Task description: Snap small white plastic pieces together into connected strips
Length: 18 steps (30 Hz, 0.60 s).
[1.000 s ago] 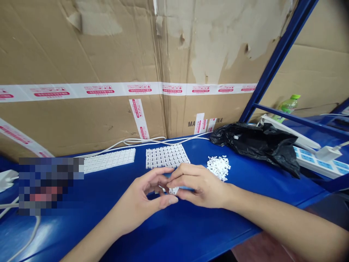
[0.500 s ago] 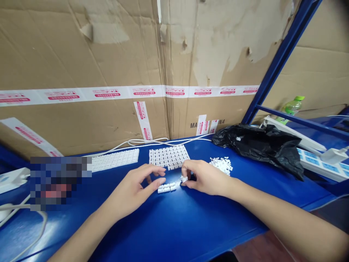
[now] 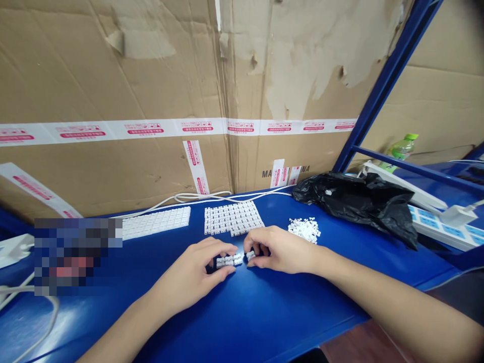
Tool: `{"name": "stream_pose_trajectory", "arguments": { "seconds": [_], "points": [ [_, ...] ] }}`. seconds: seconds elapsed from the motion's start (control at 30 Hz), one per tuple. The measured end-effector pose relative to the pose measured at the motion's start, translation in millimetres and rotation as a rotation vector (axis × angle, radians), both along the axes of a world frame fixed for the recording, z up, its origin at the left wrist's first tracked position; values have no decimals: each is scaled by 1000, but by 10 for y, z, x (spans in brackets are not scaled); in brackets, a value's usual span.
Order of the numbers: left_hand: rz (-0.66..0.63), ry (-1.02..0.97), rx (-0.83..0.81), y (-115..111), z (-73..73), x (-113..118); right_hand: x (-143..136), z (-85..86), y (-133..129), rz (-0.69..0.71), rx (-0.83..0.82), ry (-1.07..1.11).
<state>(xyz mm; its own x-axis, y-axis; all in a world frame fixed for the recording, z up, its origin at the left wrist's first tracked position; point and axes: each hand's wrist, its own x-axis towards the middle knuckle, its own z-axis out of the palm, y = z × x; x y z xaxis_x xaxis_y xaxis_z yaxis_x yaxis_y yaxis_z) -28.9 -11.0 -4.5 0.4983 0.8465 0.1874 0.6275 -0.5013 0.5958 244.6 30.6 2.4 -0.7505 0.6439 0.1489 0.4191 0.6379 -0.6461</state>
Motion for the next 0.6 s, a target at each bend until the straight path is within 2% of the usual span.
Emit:
{"name": "stream_pose_trajectory", "arguments": {
  "seconds": [0.13,0.6],
  "points": [
    [8,-27,-13,-10,14,76,-70,-53,-32,7,67,37],
    [28,-50,16,-10,-5,112,-156,-140,-19,10,94,81]
  ]
}}
